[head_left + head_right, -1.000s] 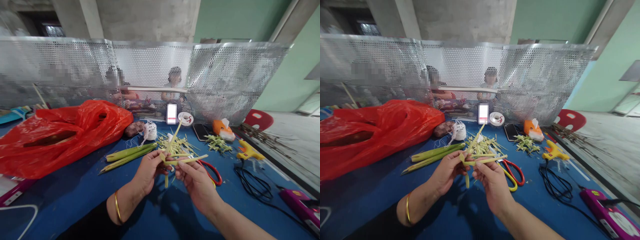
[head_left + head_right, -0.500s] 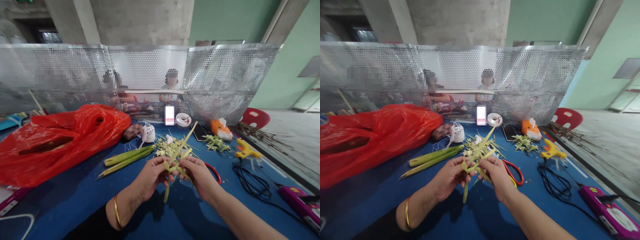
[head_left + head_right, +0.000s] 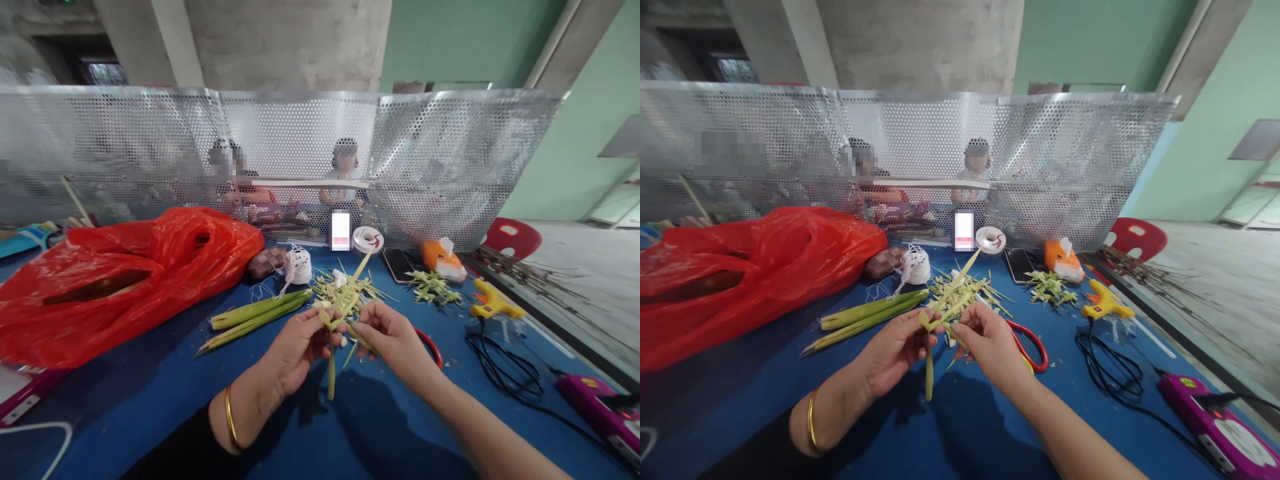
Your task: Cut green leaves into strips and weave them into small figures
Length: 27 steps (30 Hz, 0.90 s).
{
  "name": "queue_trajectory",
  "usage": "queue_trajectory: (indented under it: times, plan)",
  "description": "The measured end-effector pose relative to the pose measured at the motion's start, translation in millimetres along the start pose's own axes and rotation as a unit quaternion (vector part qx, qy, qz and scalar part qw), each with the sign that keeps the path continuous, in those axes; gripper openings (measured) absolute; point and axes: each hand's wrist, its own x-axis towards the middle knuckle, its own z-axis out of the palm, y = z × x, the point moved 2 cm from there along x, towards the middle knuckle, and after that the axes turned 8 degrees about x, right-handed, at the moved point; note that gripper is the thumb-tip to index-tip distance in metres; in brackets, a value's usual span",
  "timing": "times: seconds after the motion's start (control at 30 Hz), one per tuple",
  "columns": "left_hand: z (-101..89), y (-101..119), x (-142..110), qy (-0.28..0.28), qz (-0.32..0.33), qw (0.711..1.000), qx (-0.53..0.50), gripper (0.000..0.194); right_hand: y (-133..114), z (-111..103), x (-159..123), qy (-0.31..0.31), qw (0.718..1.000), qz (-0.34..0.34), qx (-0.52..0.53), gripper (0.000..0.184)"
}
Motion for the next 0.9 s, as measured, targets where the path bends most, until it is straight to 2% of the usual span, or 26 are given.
queue_trajectory:
  times: [0.1, 0.17, 0.23, 0.3, 0.37, 0.47, 0.57, 0.63, 0.7, 0.8, 0.9]
  plan:
    - [-2.1, 4.3, -0.3, 0.042, 0.002, 0.999, 0.001, 0.012, -6.1, -1.4, -1.9, -0.092, 0.996, -0.006, -0.012, 0.012]
    - [-3.2, 6.2, -0.4, 0.057, 0.006, 0.998, 0.017, 0.013, -7.6, -2.3, -2.2, -0.14, 0.989, -0.025, -0.03, 0.013]
    - [-3.9, 7.0, -0.2, 0.062, 0.013, 0.997, 0.032, 0.012, -7.8, -2.7, -2.2, -0.166, 0.98, -0.086, -0.064, 0.017]
    - [-3.9, 6.4, -0.1, 0.057, 0.02, 0.997, 0.055, 0.012, -7.3, -1.9, -3.7, -0.178, 0.96, -0.176, -0.126, 0.02]
    - [-2.6, 4.3, -0.1, 0.047, 0.02, 0.995, 0.087, 0.013, -6.5, -0.6, -6.7, -0.168, 0.929, -0.262, -0.2, 0.023]
    - [2.3, 0.2, -1.3, 0.026, 0.033, 0.99, 0.136, 0.018, -7.9, 0.4, -12.3, -0.097, 0.872, -0.378, -0.296, 0.022]
    - [9.8, -2.4, -4.2, -0.002, 0.06, 0.982, 0.179, 0.027, -10.9, -0.2, -14.4, -0.009, 0.839, -0.431, -0.334, 0.013]
    - [14.3, -3.5, -6.5, -0.029, 0.068, 0.976, 0.203, 0.033, -11.6, -0.5, -13.0, 0.017, 0.845, -0.421, -0.331, 0.007]
    - [17.0, -4.4, -8.4, -0.05, 0.064, 0.974, 0.211, 0.036, -10.8, -0.1, -10.9, 0.014, 0.864, -0.393, -0.315, 0.004]
    - [17.0, -4.7, -9.6, -0.062, 0.05, 0.976, 0.201, 0.037, -8.0, 1.1, -9.3, 0.014, 0.898, -0.332, -0.288, 0.012]
    - [15.1, -4.1, -8.8, -0.084, 0.042, 0.977, 0.19, 0.034, -6.0, 1.3, -10.1, 0.05, 0.916, -0.289, -0.274, 0.015]
